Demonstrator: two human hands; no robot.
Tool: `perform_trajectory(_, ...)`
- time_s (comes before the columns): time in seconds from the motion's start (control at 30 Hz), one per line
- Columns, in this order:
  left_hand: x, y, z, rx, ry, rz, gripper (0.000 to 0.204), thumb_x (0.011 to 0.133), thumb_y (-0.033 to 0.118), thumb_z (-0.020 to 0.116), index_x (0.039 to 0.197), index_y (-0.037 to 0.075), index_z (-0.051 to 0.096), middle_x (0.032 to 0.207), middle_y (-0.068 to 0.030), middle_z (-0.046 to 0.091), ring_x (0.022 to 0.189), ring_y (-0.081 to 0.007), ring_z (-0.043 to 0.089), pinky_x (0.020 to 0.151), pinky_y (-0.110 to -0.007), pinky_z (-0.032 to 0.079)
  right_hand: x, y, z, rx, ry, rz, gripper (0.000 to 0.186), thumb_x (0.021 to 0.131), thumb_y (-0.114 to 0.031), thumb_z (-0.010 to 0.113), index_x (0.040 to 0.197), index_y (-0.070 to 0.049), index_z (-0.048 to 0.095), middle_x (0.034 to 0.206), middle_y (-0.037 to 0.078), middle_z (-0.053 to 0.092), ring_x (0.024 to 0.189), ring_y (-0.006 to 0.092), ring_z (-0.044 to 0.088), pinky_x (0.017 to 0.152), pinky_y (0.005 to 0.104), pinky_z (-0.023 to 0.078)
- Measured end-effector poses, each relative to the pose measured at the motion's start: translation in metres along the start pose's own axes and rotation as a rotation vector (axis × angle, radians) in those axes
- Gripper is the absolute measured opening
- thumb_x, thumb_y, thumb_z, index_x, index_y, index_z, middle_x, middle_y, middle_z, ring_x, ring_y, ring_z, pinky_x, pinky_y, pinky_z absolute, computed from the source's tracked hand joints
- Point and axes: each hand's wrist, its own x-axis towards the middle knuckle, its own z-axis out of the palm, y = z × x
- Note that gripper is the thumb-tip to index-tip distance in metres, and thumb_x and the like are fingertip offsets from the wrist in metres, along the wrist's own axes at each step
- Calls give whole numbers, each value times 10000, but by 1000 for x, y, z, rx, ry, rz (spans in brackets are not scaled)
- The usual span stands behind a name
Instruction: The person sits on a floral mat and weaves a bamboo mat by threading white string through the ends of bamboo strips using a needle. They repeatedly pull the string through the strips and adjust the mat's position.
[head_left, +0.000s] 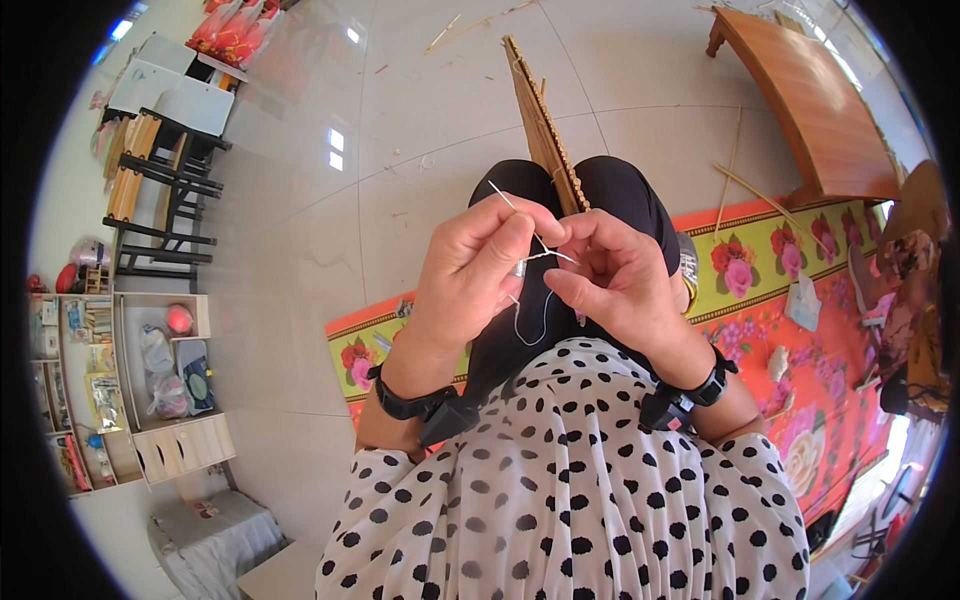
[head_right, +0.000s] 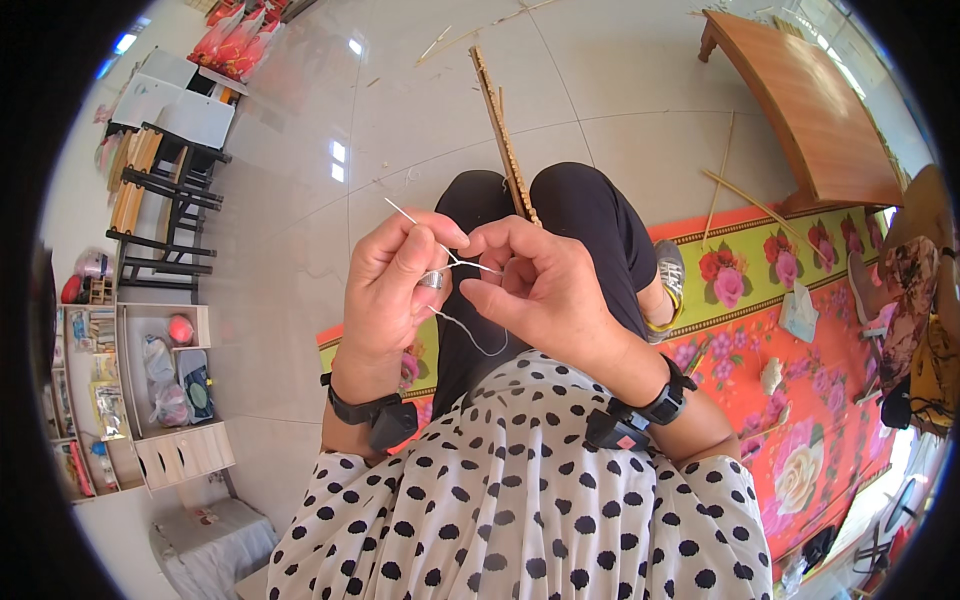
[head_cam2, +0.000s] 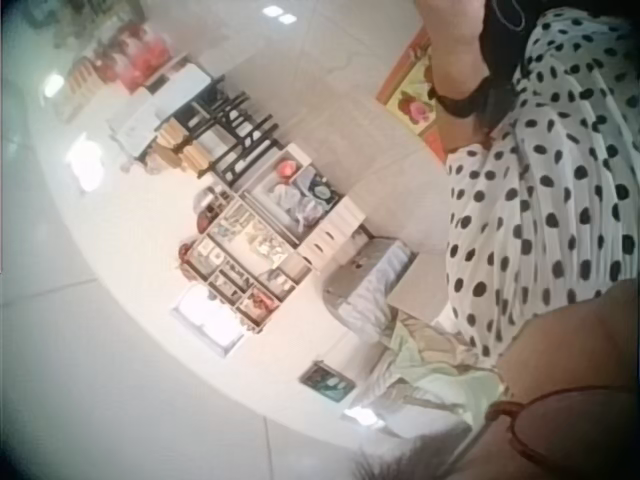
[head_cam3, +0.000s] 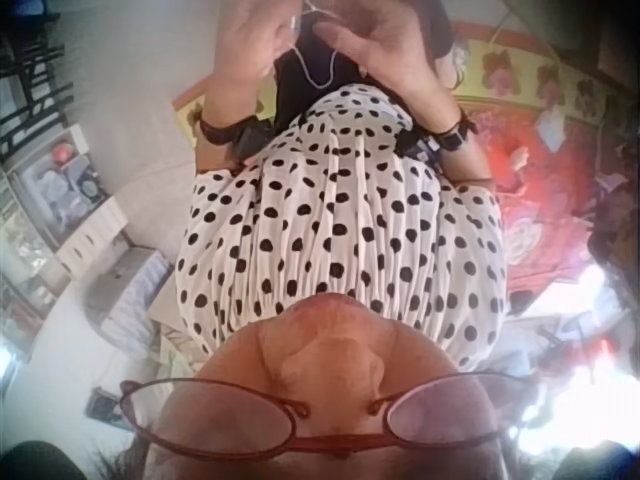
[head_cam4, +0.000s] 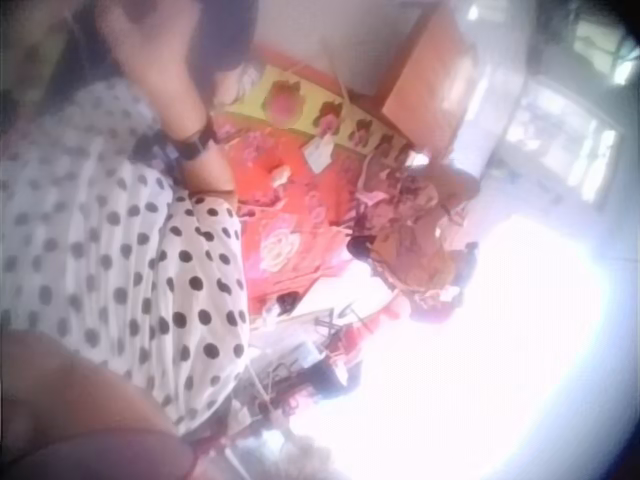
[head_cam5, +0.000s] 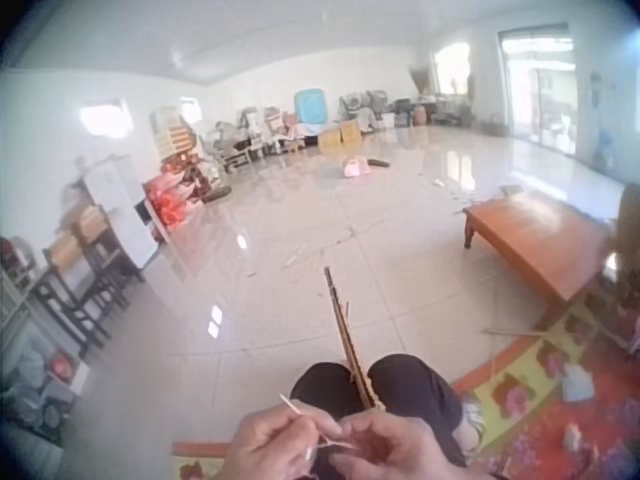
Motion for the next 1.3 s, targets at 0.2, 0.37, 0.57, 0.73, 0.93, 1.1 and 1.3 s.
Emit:
perform_trajectory(0.2,0,1,2,21,24,-1,247,1065,206,508,1029,14,659,720,41,576,501,9,360,441,-179,265,1,0,1,40,16,-42,143,887,-12,718,1024,-16,679,763,-57,585,634,-22,468,555,159,382)
perform_trajectory(0.37,0,2,0,52,11,8,265,1070,216,497,1025,10,657,621,76,444,485,5,346,439,-179,266,0,-2,0,7,43,-105,87,899,-6,706,984,-1,687,800,-37,633,671,-5,522,589,167,428)
perform_trajectory(0.57,-2,3,2,142,33,24,285,1075,237,490,970,17,639,615,74,426,483,2,343,435,-183,259,0,-8,1,-181,63,-168,36,902,5,685,925,7,658,767,-10,619,651,15,535,564,190,433)
perform_trajectory(0.73,-2,2,-1,98,13,26,302,1077,255,487,949,21,630,617,72,419,487,2,346,436,-179,258,-1,-10,2,-262,61,-210,35,903,16,658,923,6,630,749,11,608,630,38,544,550,208,439)
perform_trajectory(0.93,-1,4,0,145,57,21,264,1065,226,514,1034,15,669,621,74,437,492,2,345,446,-186,258,0,-14,-1,-218,103,-192,31,909,16,637,920,6,610,723,9,586,602,39,522,534,207,420)
perform_trajectory(1.1,0,7,7,299,126,42,213,1037,179,568,1028,5,690,643,74,475,525,-8,360,473,-194,280,0,-14,-1,-289,111,-220,43,896,15,644,911,-4,608,675,-6,553,550,33,465,506,212,375)
perform_trajectory(1.3,-2,6,7,479,70,33,201,1039,156,554,927,17,646,656,68,464,568,-19,354,497,-204,313,0,-12,-3,-370,116,-248,48,883,18,645,903,-9,611,632,-7,529,522,37,428,492,221,351)
